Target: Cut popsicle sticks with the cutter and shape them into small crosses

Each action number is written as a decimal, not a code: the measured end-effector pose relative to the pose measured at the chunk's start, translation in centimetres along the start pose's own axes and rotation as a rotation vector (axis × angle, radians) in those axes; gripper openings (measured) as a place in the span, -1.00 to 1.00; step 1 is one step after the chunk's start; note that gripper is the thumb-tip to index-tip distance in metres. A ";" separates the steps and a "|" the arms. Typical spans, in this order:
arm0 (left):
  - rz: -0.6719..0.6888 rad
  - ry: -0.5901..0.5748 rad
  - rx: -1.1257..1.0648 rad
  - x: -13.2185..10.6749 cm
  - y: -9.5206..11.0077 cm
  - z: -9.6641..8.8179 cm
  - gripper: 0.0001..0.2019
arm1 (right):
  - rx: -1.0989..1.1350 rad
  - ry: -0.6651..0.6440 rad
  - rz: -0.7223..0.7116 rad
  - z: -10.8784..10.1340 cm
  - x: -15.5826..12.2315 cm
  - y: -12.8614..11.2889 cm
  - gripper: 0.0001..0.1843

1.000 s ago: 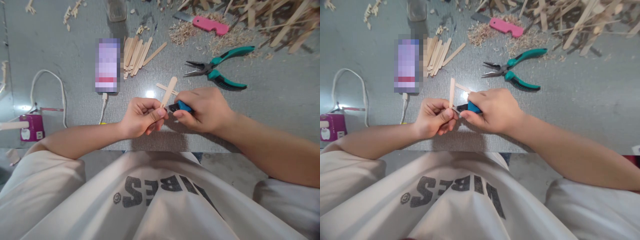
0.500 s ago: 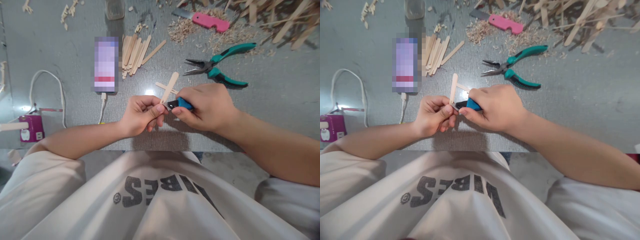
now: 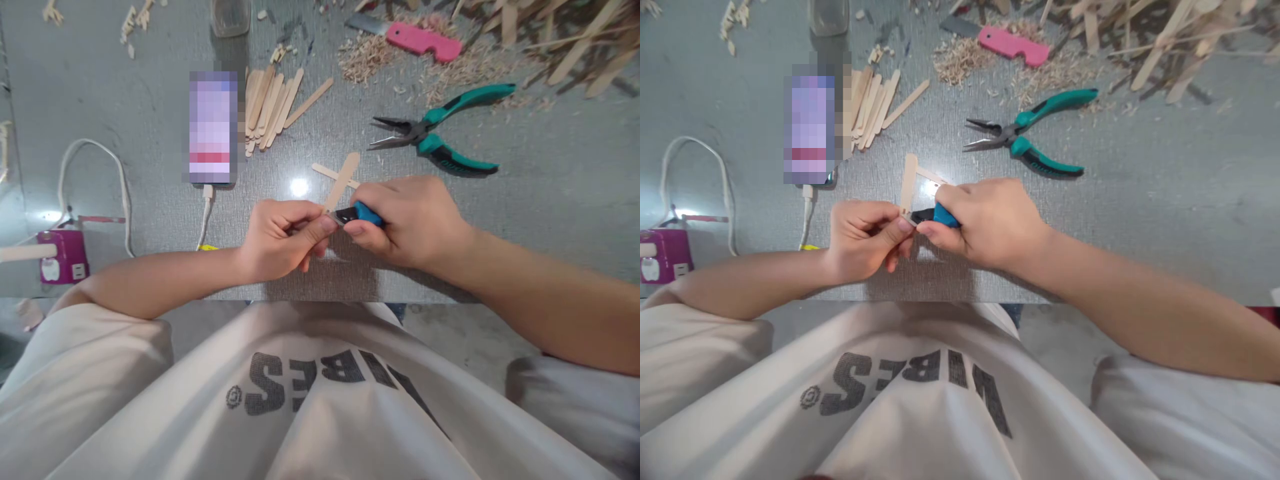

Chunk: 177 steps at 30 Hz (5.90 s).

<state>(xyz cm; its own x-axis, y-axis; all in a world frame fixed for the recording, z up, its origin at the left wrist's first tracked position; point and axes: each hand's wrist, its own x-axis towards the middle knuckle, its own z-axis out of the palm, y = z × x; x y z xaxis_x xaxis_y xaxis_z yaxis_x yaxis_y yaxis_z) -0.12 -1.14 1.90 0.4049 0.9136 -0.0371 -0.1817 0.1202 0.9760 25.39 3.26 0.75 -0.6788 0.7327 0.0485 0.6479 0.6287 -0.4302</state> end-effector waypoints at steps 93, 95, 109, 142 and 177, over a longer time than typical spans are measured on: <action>-0.208 0.137 -0.165 0.3 -0.6 0.1 -0.20 | -0.019 0.028 0.031 -1.0 0.1 -0.5 0.17; -0.215 0.119 -0.185 0.2 -0.7 0.1 -0.19 | -0.030 0.024 0.048 -0.9 0.1 -0.5 0.16; -0.212 0.026 -0.224 0.2 -0.8 -0.1 -0.23 | -0.038 0.014 0.021 -0.6 0.1 -0.2 0.14; -0.251 0.131 -0.186 0.4 0.1 0.8 -0.22 | -0.071 0.041 0.034 -0.9 0.0 0.6 0.04; -0.224 0.244 0.184 1.2 0.6 -0.3 -0.71 | -0.030 0.292 0.290 -2.2 0.7 1.1 -0.11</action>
<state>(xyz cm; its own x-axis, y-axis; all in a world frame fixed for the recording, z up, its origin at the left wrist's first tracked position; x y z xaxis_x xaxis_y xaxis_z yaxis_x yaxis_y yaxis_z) 0.03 0.16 2.35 0.1868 0.9410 -0.2821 0.0599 0.2757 0.9594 26.45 5.04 2.29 -0.3422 0.9213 0.1850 0.8109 0.3890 -0.4372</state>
